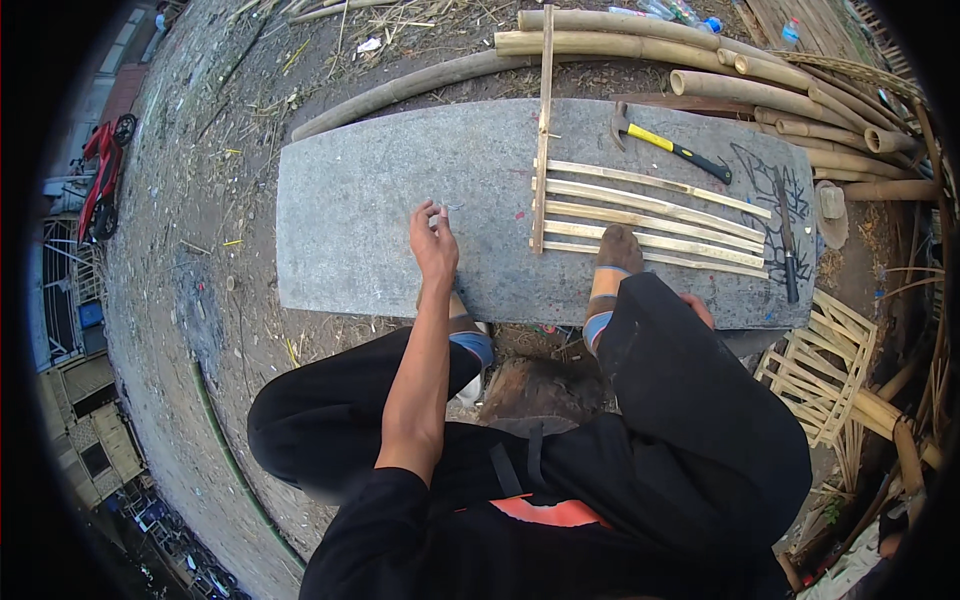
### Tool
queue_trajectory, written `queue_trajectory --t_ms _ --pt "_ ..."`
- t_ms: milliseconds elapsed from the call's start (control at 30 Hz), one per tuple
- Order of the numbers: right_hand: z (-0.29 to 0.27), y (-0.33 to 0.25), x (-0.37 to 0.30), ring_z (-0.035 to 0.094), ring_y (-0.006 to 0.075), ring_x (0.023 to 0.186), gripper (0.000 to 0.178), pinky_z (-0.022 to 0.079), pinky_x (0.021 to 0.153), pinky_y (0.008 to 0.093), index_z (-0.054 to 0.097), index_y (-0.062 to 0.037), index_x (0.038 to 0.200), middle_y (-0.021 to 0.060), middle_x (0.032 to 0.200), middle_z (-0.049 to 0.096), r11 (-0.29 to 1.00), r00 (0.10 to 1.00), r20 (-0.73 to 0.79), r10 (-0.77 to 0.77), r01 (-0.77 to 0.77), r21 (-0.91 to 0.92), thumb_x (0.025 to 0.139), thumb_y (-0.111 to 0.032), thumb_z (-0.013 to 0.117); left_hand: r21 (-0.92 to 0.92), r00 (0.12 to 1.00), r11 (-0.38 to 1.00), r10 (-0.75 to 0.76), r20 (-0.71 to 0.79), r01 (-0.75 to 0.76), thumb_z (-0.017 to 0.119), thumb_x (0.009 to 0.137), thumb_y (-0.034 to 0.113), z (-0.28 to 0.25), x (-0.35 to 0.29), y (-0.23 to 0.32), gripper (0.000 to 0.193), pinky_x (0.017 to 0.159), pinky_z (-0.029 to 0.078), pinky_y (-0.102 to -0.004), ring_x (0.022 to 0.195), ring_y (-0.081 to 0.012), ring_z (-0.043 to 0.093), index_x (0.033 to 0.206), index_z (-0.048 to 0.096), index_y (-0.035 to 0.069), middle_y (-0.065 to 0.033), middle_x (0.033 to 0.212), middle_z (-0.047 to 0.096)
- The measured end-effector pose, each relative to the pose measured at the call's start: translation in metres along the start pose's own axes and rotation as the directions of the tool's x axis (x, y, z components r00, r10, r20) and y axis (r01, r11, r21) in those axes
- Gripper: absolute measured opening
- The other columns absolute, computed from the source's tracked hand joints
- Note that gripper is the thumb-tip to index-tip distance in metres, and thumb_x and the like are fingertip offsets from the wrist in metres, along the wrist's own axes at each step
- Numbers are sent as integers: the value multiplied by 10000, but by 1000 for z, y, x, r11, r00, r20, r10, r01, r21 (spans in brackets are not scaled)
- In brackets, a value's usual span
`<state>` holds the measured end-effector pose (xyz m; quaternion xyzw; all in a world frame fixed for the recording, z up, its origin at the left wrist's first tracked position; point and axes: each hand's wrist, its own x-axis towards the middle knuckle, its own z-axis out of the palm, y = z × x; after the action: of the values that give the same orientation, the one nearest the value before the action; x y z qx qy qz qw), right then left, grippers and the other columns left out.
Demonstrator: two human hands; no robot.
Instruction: The person assembles a bamboo lattice by laying out thin bamboo strips and securing them with nails and a hammer.
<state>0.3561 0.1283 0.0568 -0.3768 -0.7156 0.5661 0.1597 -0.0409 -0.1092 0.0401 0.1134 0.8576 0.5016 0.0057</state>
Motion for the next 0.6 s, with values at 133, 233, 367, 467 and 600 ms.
queue_trajectory --t_ms 133,233,367,467,600 --pt "40 -83 59 681 205 882 247 523 821 323 677 -30 1108 111 995 673 986 982 106 -156 160 -37 862 -27 660 4 939 970 233 252 -242 630 953 123 27 -17 55 143 854 538 -407 1134 -322 606 1046 642 14 -176 1238 613" --pt "65 -137 98 637 265 980 283 510 864 358 690 -50 1114 124 1020 660 887 917 152 -368 395 -239 831 -58 694 -121 839 926 374 394 -356 636 938 101 61 -35 101 115 850 538 -411 1093 -315 616 1013 644 14 -160 1194 613" --pt "91 -142 134 597 309 986 334 505 857 397 701 -74 1120 111 1050 658 745 810 295 -507 584 -322 789 -98 742 -209 780 901 434 451 -380 652 923 91 83 -54 127 98 850 533 -402 1066 -312 618 989 644 18 -152 1163 614" --pt "96 -136 140 600 288 959 242 508 830 401 745 -85 1015 74 1030 666 743 822 234 -519 569 -351 775 -114 762 -227 795 932 360 489 -283 666 916 98 87 -54 128 105 848 530 -395 1057 -313 620 987 645 23 -148 1146 619" --pt "95 -130 141 615 267 929 162 512 805 394 769 -88 926 52 973 683 737 820 211 -533 572 -361 768 -123 770 -235 756 912 409 510 -335 671 920 111 87 -49 121 111 845 533 -391 1043 -316 629 984 646 23 -150 1135 621"
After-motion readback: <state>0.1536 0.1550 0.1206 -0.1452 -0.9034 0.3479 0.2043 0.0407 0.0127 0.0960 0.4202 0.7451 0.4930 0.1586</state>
